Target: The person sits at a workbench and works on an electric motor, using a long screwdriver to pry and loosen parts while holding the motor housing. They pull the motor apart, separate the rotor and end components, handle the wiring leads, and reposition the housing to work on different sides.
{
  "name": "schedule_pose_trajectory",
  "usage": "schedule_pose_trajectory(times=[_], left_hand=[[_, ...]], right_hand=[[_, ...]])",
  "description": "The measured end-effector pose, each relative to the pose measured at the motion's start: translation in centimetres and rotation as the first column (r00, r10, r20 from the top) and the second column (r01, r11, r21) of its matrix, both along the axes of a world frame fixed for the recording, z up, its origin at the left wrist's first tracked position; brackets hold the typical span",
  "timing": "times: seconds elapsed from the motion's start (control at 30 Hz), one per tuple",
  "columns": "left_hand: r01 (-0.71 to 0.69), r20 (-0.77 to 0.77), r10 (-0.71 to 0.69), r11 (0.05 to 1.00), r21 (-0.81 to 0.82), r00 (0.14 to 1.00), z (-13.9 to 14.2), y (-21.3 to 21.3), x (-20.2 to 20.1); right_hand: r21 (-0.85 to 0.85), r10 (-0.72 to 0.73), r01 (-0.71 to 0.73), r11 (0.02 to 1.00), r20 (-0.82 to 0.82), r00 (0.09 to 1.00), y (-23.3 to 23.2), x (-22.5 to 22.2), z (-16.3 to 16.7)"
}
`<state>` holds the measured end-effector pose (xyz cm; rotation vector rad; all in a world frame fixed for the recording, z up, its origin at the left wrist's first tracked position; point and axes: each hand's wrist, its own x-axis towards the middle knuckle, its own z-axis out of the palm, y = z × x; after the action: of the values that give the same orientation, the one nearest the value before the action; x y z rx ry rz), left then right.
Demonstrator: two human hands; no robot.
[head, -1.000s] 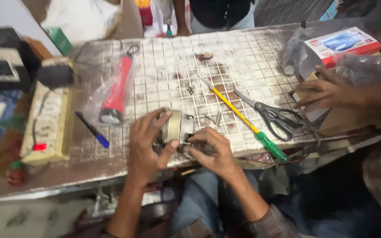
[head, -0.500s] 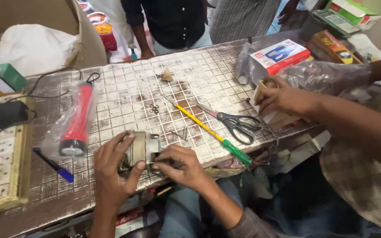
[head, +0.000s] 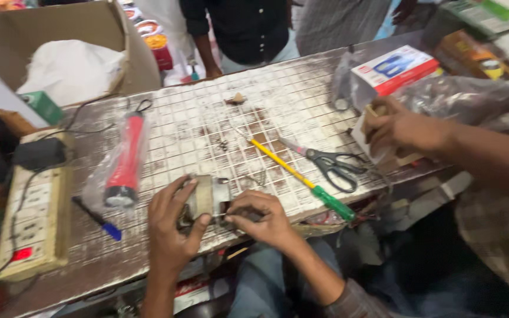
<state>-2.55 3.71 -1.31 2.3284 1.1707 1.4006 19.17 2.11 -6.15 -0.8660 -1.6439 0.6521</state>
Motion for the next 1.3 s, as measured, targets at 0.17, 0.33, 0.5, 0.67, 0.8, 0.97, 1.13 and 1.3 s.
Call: schedule_pose_trajectory(times=[0.17, 0.33, 0.5, 0.67, 0.8, 0.97, 1.13, 1.3], left_hand=[[-0.004, 0.012, 0.004, 1.0, 0.0, 1.0, -0.2, 0.0, -0.2], [-0.007, 0.02, 0.007, 1.0, -0.004, 1.0, -0.2, -0.1, -0.1], [0.005, 0.042, -0.005, 1.0, -0.006, 0.999, -0.2, -0.1, -0.3], [0.018, 0.045, -0.016, 0.999, -0.034, 0.999, -0.5, -0.7, -1.1], [0.022, 0.05, -0.021, 1.0, -0.021, 0.999, -0.8, -0.7, -1.6], [0.043, 0.042, -0.042, 0.999, -0.013, 0.998, -0.7, -0.7, -1.8], [0.061, 0.057, -0.061, 0.998, -0.006, 0.997, 0.4, -0.9, -1.8], [0.042, 0.053, -0.042, 0.999, 0.003, 0.998, 1.0, -0.7, -1.7]], right_hand=[[-0.094, 0.105, -0.123, 0.988, -0.172, 0.979, -0.1, 0.2, -0.1], [-0.203, 0.097, -0.145, 0.968, -0.229, 0.969, -0.3, 0.4, -0.8], [-0.176, 0.039, -0.072, 0.982, -0.184, 0.982, 0.0, 0.6, -1.9], [-0.265, 0.005, -0.102, 0.959, -0.344, 0.939, -1.6, 1.5, -1.8], [-0.355, -0.45, 0.376, 0.856, -0.152, 0.88, -2.2, 3.3, 0.0], [-0.2, -0.481, 0.543, 0.816, 0.286, 0.828, 2.2, 4.2, 2.5], [-0.066, -0.381, 0.471, 0.88, 0.495, 0.781, 5.4, 2.5, 4.2], [-0.091, -0.383, 0.504, 0.859, 0.538, 0.751, 5.3, 1.9, 5.2]])
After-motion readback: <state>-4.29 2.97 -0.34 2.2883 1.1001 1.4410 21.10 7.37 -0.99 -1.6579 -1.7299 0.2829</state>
